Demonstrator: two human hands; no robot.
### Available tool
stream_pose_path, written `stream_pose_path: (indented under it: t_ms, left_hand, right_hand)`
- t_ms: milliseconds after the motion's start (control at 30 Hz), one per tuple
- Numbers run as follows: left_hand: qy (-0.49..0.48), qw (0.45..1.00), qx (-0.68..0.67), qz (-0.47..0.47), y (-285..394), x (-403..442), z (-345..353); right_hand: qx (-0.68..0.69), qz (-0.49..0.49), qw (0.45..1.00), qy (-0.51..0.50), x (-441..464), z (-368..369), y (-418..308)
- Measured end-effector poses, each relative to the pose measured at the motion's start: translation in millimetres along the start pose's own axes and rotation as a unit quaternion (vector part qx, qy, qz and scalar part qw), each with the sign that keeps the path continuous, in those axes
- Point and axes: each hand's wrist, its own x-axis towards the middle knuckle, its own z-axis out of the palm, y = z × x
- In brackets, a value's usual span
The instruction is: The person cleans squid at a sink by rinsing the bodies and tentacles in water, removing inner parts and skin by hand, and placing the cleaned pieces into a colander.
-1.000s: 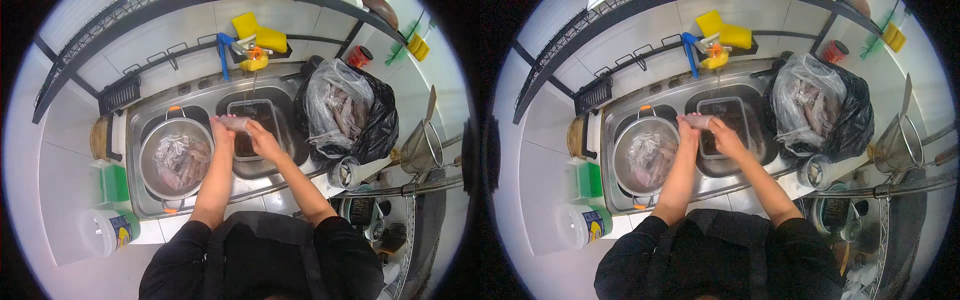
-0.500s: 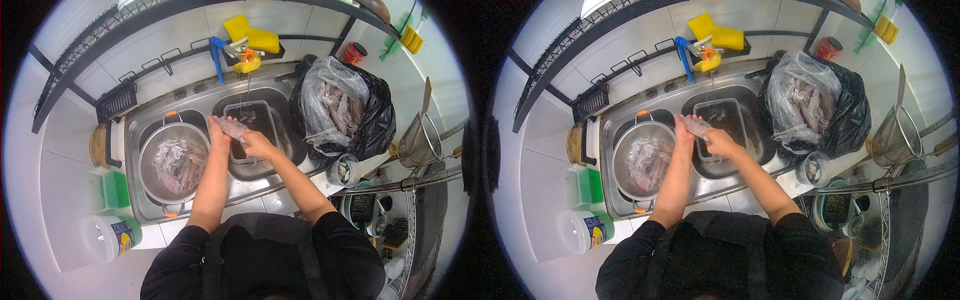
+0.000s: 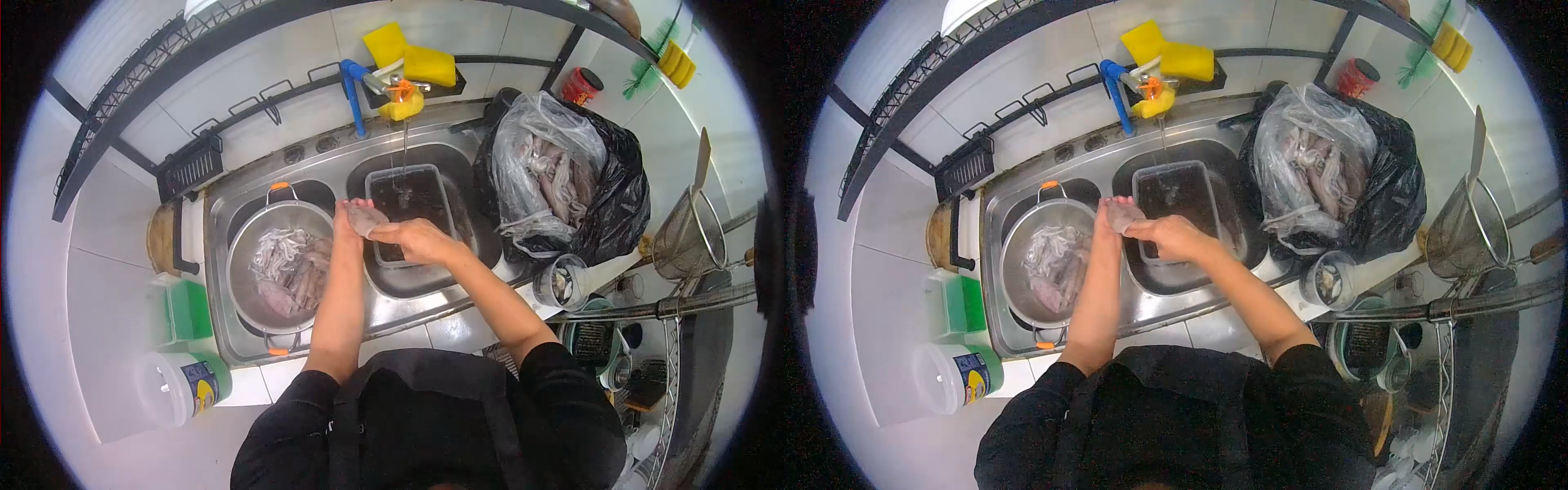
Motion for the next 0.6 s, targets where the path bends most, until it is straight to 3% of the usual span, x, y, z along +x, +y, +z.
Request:
stream_pose_path:
  t_ms: [67,133,233,333,433,600]
  left_hand:
    - [-0.012,1.0,-0.011,-0.01,2,3,-1]
    - [-0.027,0.999,-0.025,0.001,1,2,7]
    - [-0.076,0.996,-0.025,0.028,5,-6,14]
    - [-0.121,0.992,-0.016,0.009,2,-32,35]
    - [-0.118,0.993,0.001,0.014,2,-30,37]
    - [-0.092,0.995,0.043,0.003,0,-34,44]
  right_hand:
    - [-0.002,-0.035,0.999,0.032,-2,2,-4]
    - [0.024,0.057,0.995,0.083,-1,2,-10]
    - [0.085,0.126,0.986,0.065,-1,12,-13]
    - [0.033,0.121,0.991,0.04,1,36,15]
    - [0.061,0.089,0.988,0.107,5,31,7]
    - [0.047,0.082,0.99,0.103,13,35,11]
